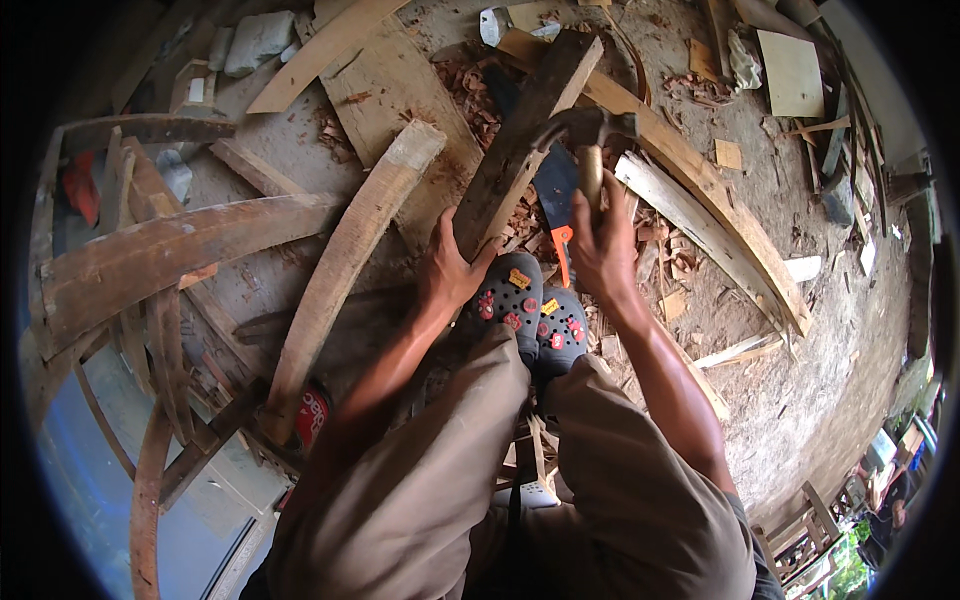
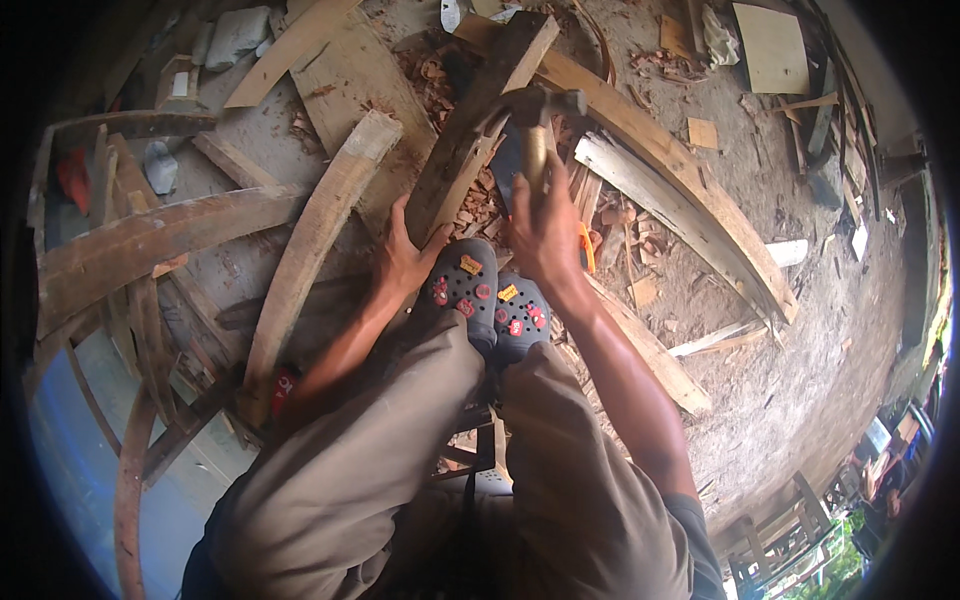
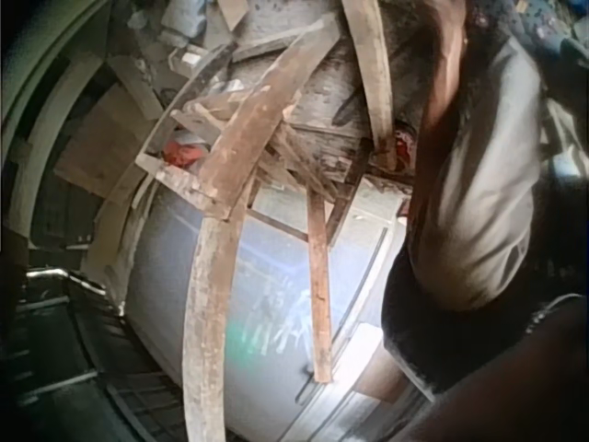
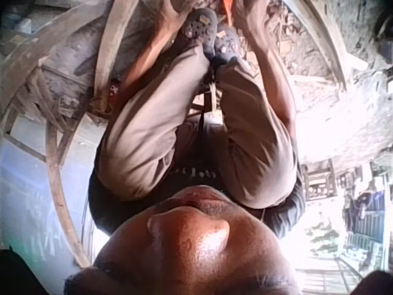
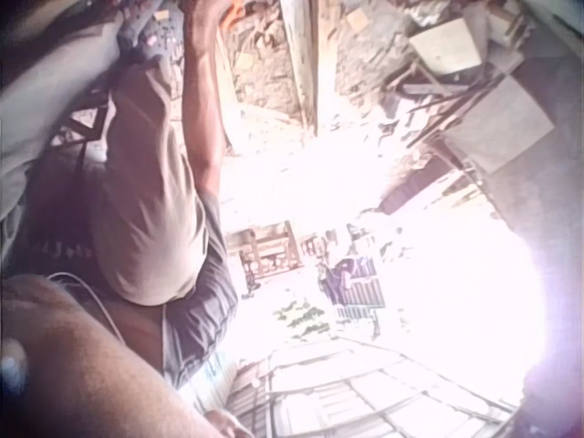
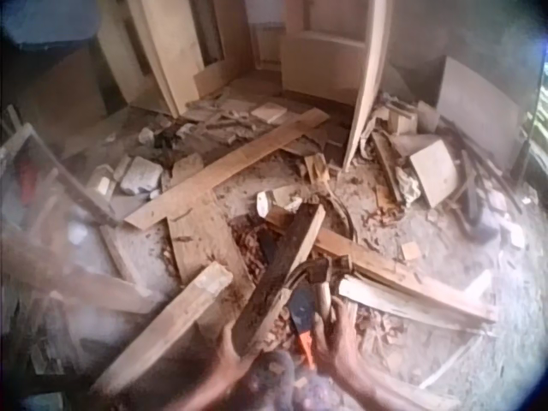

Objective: The person sits on the floor and uses a hammer to break apart a curved wooden frame. They repeatedly strike the wood to separate pieces and occasionally lift the frame to inspect it.

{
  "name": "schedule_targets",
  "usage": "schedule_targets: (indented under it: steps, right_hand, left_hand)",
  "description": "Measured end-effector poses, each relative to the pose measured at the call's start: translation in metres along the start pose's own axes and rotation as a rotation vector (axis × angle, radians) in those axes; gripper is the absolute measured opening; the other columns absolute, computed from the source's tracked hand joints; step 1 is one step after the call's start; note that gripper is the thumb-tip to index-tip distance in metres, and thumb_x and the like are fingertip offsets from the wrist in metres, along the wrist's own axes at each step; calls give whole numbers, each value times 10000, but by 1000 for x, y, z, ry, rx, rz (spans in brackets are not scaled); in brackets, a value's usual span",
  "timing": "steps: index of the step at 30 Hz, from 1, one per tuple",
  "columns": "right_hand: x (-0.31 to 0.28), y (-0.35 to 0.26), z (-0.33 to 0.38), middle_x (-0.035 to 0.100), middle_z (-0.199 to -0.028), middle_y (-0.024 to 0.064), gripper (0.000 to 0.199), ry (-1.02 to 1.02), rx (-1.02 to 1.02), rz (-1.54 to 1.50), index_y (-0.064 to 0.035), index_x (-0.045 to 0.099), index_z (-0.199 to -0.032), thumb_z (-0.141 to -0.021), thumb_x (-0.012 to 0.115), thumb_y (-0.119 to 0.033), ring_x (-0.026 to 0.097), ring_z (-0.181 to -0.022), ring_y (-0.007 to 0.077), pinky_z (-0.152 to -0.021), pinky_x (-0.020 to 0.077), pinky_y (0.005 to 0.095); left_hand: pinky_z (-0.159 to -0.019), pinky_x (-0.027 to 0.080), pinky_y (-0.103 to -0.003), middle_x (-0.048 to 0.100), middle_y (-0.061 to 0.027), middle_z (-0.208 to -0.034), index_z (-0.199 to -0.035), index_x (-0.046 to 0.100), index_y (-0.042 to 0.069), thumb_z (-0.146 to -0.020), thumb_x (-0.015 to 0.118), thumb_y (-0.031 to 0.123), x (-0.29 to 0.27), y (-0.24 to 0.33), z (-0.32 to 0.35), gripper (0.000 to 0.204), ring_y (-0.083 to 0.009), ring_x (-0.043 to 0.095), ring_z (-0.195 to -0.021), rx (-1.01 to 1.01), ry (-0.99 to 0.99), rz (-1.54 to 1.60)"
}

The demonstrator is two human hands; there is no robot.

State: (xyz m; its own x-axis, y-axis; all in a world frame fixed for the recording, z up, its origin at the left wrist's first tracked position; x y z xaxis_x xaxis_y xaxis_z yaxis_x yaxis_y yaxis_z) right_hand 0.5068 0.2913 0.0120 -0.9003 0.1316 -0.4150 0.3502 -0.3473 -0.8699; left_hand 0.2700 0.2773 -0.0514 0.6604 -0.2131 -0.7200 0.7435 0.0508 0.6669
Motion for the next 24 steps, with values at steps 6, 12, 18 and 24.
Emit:
schedule_targets:
  steps: [6, 12, 18, 24]
  right_hand:
    - [23, -6, 9, 627, -788, 336, 564, 40, -266, 11, 54, 264, -1458, -977, 537, -55, 654, -670, 475, -555, 478, 497]
    - [24, 7, 15, 646, -867, 308, 615, 32, -301, 67, -2, 226, -1511, -986, 537, -70, 670, -694, 443, -572, 504, 471]
    - [12, 10, 7, 664, -949, 320, 642, -77, -364, 181, -30, 248, -1503, -954, 577, -71, 666, -831, 499, -679, 529, 540]
    - [0, 15, 0, 691, -1017, 302, 597, -88, -308, 171, -43, 328, -1509, -980, 588, -141, 705, -899, 442, -737, 548, 475]
  left_hand:
    - [-970, 477, -495, 563, -332, -1275, -1427, 354, -14, -862, 724, 477, -4, 0, -3, 835, -480, 568, -1160, -5, 2, -2]
    - [-968, 482, -499, 551, -341, -1302, -1449, 348, -17, -871, 702, 505, 1, -1, -1, 856, -484, 569, -1168, -9, 0, -11]
    - [-975, 479, -493, 558, -336, -1297, -1450, 355, -29, -864, 704, 526, -1, -5, -4, 880, -475, 576, -1170, 19, 10, 97]
    - [-976, 487, -438, 600, -287, -1268, -1420, 407, -35, -860, 739, 464, -2, -6, -5, 820, -399, 612, -1153, 16, -8, 216]
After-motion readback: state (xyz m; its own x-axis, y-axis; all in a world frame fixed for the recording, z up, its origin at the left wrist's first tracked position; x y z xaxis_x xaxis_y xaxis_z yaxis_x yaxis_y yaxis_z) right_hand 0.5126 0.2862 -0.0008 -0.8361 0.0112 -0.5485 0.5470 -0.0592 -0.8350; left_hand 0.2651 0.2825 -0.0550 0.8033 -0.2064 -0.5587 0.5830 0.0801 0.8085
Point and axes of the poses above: each hand's wrist, its own z-axis away from the middle knuckle, its own x-axis out of the palm, y = z × x, the point moved 9 cm from there along -z, towards the middle knuckle
